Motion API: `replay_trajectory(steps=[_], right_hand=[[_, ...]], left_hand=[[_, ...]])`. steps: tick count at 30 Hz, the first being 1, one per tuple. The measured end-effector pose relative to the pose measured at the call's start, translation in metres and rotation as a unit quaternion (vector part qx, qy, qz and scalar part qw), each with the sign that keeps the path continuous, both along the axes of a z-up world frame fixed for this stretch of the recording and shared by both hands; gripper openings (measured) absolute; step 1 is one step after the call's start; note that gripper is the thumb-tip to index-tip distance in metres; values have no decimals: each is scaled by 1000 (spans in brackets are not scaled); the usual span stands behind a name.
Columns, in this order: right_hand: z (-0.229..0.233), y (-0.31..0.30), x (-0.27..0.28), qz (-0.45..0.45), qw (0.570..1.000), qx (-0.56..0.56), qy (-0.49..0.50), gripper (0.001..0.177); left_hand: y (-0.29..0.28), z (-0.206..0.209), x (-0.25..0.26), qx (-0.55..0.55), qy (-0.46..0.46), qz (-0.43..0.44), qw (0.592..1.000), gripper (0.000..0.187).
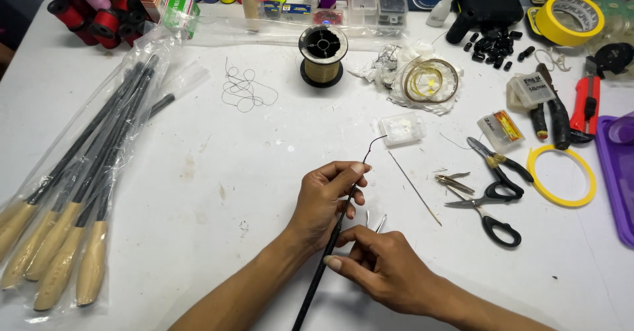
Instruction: Trimming and adjusting the tip of a fishing rod using small snips on a workbench.
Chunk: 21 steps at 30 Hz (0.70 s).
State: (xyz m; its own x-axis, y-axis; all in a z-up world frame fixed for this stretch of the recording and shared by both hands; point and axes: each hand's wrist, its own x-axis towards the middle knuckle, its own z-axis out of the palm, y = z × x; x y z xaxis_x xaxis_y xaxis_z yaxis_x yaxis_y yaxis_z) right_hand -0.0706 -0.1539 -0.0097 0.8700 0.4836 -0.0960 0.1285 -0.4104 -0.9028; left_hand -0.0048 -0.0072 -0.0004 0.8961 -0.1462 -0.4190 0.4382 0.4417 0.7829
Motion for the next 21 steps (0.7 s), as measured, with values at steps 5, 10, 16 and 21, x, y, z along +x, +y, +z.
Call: replay_trajectory(steps=[5,10,16,21], right_hand=[[26,17,-2,-10,985,5,172,26],[29,31,-1,-6,955,20,296,31],[15,30,0,-15,936,67,345,36],[13,27,4,28,945,72,319,39]], left_hand=[[-1,3,-1,19,-3,2,1000,25],[0,3,0,57,-29,8,998,26],[2,1,1,87,-39,14,995,25],[4,0,3,96,-45,4,994,21]])
